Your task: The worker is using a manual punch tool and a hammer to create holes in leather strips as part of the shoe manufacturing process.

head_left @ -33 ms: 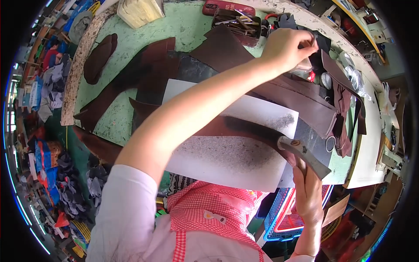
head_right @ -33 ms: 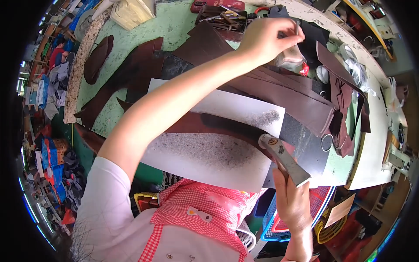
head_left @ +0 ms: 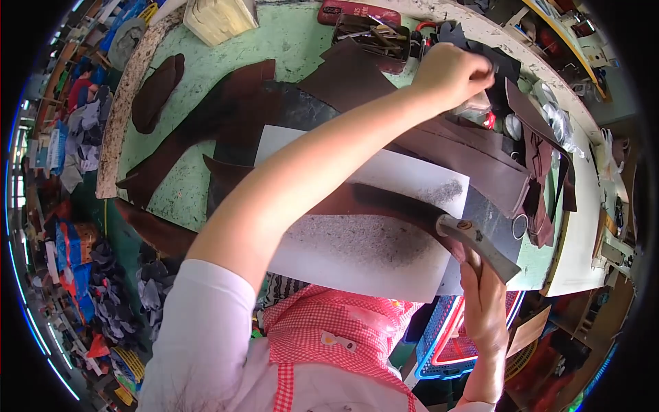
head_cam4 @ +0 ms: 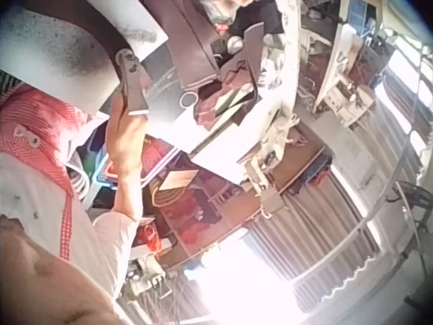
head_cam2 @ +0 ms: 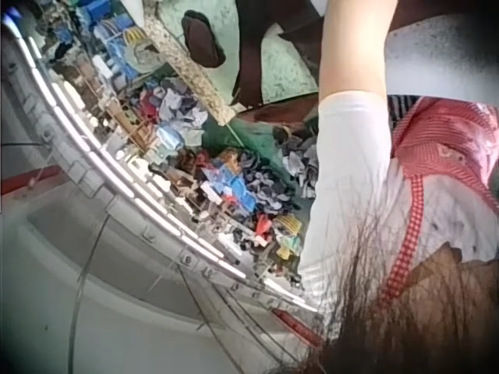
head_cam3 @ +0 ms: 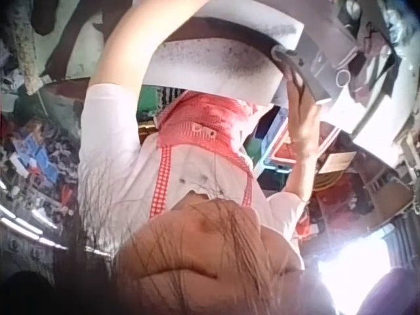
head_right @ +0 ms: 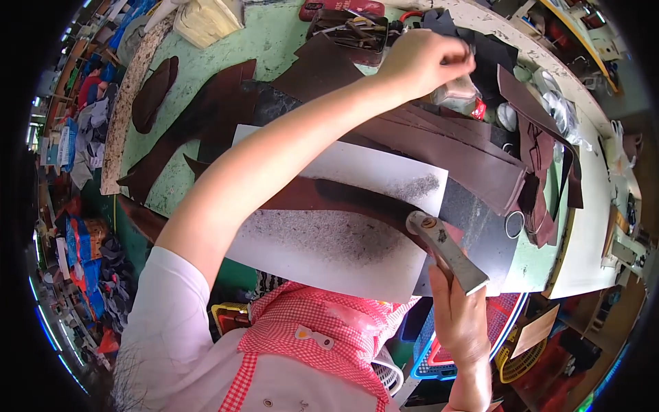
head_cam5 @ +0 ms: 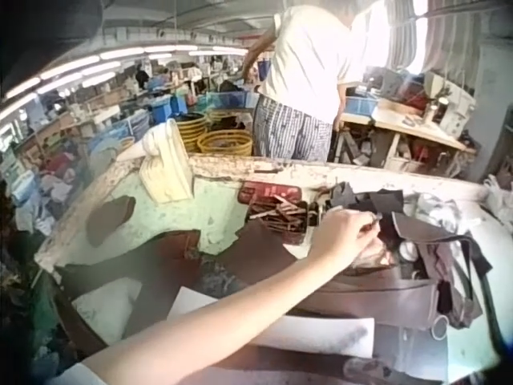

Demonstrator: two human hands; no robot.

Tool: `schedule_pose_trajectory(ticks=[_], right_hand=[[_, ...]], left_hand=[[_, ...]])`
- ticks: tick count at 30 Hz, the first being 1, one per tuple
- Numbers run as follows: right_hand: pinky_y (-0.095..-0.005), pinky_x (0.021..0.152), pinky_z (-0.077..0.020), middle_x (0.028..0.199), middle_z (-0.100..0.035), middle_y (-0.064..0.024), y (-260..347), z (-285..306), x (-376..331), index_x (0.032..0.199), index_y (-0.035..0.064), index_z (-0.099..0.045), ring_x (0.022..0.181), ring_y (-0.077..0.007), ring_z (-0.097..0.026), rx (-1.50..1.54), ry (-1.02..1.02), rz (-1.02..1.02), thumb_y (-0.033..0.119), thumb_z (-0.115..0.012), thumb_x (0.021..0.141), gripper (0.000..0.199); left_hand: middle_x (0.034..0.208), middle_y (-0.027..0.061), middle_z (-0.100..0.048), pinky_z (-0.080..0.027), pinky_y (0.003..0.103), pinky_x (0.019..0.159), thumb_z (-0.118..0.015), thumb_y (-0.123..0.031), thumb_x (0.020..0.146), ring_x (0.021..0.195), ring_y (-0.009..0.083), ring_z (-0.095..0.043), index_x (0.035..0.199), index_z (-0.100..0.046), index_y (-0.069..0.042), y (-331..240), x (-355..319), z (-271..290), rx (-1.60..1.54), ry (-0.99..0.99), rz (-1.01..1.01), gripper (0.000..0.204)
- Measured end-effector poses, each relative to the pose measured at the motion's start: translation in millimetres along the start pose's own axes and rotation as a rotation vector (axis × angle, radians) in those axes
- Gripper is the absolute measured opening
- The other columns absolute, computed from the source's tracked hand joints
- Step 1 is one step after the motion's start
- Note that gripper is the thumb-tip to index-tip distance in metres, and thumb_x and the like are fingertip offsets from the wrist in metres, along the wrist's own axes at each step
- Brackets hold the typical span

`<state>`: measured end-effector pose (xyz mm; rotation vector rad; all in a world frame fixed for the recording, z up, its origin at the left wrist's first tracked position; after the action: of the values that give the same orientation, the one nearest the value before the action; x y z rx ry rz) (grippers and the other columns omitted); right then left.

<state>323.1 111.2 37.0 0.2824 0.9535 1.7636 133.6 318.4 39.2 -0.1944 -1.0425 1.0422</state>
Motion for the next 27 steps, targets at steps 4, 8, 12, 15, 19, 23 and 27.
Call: schedule_pose_trajectory(ticks=[4, 8, 12, 15, 19, 23, 27], right_hand=[[-0.0408, 0.077, -0.0466, 0.102, -0.058, -0.0231, 8.5, 0.9, -1.6, 0.119, -0.0054, -0.051, 0.087, -0.0344, -0.058, -0.051, -0.052, 0.129, 0.007, -0.054, 0.095, 0.028], [-0.0349, 0.067, -0.0463, 0.084, -0.061, -0.0175, 2.1, 3.3, -0.1, 0.109, -0.0056, -0.056, 0.071, -0.0232, -0.057, 0.047, -0.057, 0.007, 0.005, -0.055, 0.093, 0.019], [-0.0274, 0.057, -0.0421, 0.070, -0.060, -0.0099, -18.1, -1.4, 0.7, 0.099, -0.0031, -0.059, 0.063, -0.0099, -0.050, 0.160, 0.017, -0.279, 0.004, -0.058, 0.091, 0.011], [-0.0247, 0.056, -0.0405, 0.069, -0.057, -0.0049, -16.8, 1.0, 3.6, 0.094, -0.0020, -0.059, 0.063, -0.0060, -0.047, 0.176, 0.039, -0.246, 0.004, -0.059, 0.089, 0.007], [-0.0211, 0.053, -0.0371, 0.071, -0.057, -0.0014, -14.6, 15.1, 4.0, 0.094, -0.0024, -0.060, 0.062, -0.0038, -0.046, 0.227, -0.022, -0.204, 0.004, -0.060, 0.088, 0.009], [-0.0197, 0.063, -0.0409, 0.090, -0.064, -0.0049, 8.4, 48.7, -2.1, 0.112, -0.0034, -0.062, 0.070, -0.0046, -0.049, 0.376, -0.244, 0.083, 0.010, -0.056, 0.094, 0.023], [-0.0161, 0.045, -0.0212, 0.071, -0.049, -0.0011, 13.9, 64.1, -14.4, 0.112, -0.0058, -0.053, 0.046, 0.0003, -0.030, 0.280, -0.315, 0.217, 0.031, -0.055, 0.098, 0.039]], left_hand=[[0.080, 0.0049, -0.072, -0.052, 0.029, 0.061, -0.066, -0.023, 0.088, 0.073, 0.0139, -0.069, 0.090, -0.070, -0.006, -2.5, 3.5, -2.9, -0.167, 0.045, -0.053, 0.018], [0.100, 0.0090, -0.069, -0.058, 0.026, 0.067, -0.060, -0.026, 0.095, 0.088, 0.0187, -0.070, 0.113, -0.061, -0.003, -8.6, -58.2, 9.5, -1.008, 0.467, 0.663, 0.029], [0.103, 0.0120, -0.068, -0.059, 0.028, 0.068, -0.061, -0.025, 0.094, 0.087, 0.0207, -0.070, 0.116, -0.058, -0.001, -29.3, -117.3, 49.0, -0.997, 0.603, 0.922, 0.032], [0.101, 0.0112, -0.069, -0.058, 0.027, 0.068, -0.063, -0.017, 0.093, 0.085, 0.0185, -0.070, 0.113, -0.059, -0.003, -38.5, -142.8, 56.4, -0.993, 0.646, 0.974, 0.025], [0.097, 0.0075, -0.069, -0.057, 0.025, 0.073, -0.064, -0.004, 0.091, 0.089, 0.0131, -0.067, 0.104, -0.063, 0.000, -48.9, -144.3, 53.0, -0.877, 0.610, 0.734, 0.014], [0.099, 0.0037, -0.068, -0.056, 0.023, 0.076, -0.066, 0.000, 0.087, 0.089, 0.0112, -0.067, 0.099, -0.065, 0.001, -57.1, -142.6, 49.3, -0.770, 0.562, 0.578, 0.012], [0.095, 0.0032, -0.069, -0.055, 0.023, 0.077, -0.066, -0.001, 0.087, 0.087, 0.0089, -0.066, 0.098, -0.066, -0.001, -65.1, -147.0, 33.9, -0.765, 0.599, 0.554, 0.012]])
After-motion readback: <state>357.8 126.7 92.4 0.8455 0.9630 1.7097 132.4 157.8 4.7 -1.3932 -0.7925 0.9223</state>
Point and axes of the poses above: each hand's wrist, its own x-axis towards the middle knuckle, its own z-axis out of the back of the hand, y = z × x, the point moved 8 cm from there along x, towards the middle knuckle
